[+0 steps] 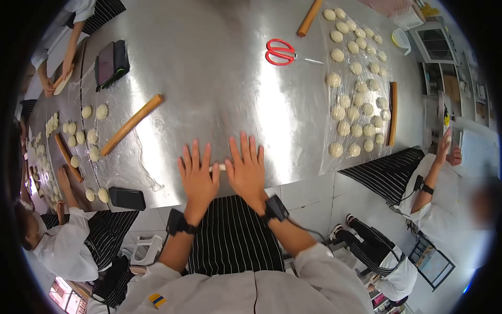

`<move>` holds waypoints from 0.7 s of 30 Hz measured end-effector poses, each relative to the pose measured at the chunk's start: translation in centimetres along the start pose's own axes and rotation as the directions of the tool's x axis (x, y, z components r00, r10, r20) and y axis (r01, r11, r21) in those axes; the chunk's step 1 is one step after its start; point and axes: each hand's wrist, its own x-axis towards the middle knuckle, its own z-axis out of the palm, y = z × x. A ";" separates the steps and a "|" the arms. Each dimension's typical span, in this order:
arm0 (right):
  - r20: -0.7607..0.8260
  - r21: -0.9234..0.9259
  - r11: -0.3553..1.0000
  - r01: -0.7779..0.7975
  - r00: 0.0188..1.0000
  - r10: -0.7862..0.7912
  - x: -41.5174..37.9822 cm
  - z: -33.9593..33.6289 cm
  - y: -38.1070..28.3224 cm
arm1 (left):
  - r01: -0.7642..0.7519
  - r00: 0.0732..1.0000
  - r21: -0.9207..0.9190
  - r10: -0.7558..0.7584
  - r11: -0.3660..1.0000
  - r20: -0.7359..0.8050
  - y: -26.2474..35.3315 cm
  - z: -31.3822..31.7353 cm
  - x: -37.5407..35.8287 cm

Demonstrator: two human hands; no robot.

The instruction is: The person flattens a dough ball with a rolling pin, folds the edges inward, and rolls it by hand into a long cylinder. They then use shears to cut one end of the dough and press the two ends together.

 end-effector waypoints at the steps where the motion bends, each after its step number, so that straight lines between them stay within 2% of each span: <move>1: 0.043 -0.015 1.000 -0.024 0.999 0.025 -1.0 -0.2 -0.3 | 0.019 1.000 0.001 -0.019 1.000 -0.001 0.0 -0.2 -0.7; 2: 0.057 -0.011 1.000 -0.027 0.998 0.028 -0.9 0.6 0.0 | 0.041 0.999 0.002 -0.041 0.999 0.015 0.0 -0.2 -1.7; 3: -0.006 -0.019 0.999 -0.029 1.000 0.028 0.6 0.6 -0.2 | 0.022 1.000 0.022 -0.022 1.000 -0.015 -0.1 -0.1 -0.4; 5: -0.111 -0.038 0.999 -0.019 0.994 0.015 5.5 0.2 -0.5 | 0.022 1.000 0.019 -0.021 1.000 -0.010 -0.2 -0.7 4.6; 7: -0.134 -0.041 0.999 0.020 0.991 -0.025 11.2 -0.6 -0.5 | 0.022 1.000 0.017 -0.023 1.000 0.006 -0.6 -0.7 7.9; 9: -0.145 -0.036 0.998 0.048 0.988 -0.052 10.5 -0.4 -0.7 | -0.013 0.997 0.036 0.016 0.999 -0.077 -1.0 -1.0 8.7; 11: -0.110 -0.051 0.997 0.052 0.992 -0.058 8.9 -0.7 -0.3 | -0.007 0.999 0.029 0.008 1.000 -0.045 -0.8 -0.4 4.2; 13: -0.048 -0.053 0.998 0.032 0.998 -0.034 2.8 -0.1 0.3 | -0.003 1.000 0.016 0.004 1.000 -0.014 -0.3 -0.6 -0.4; 15: -0.020 -0.065 0.998 0.027 0.999 -0.029 1.3 0.3 0.6 | 0.057 0.998 0.018 -0.057 0.998 0.007 -0.2 -0.8 -3.1; 18: -0.032 -0.049 0.998 -0.032 0.999 0.030 1.9 0.0 -0.3 | 0.054 0.998 0.050 -0.054 0.997 -0.011 0.0 -1.1 1.8; 21: -0.178 -0.038 0.999 0.016 0.984 -0.022 10.5 -0.6 -0.5 | 0.016 0.997 -0.008 -0.016 1.000 -0.080 -0.9 -1.3 8.9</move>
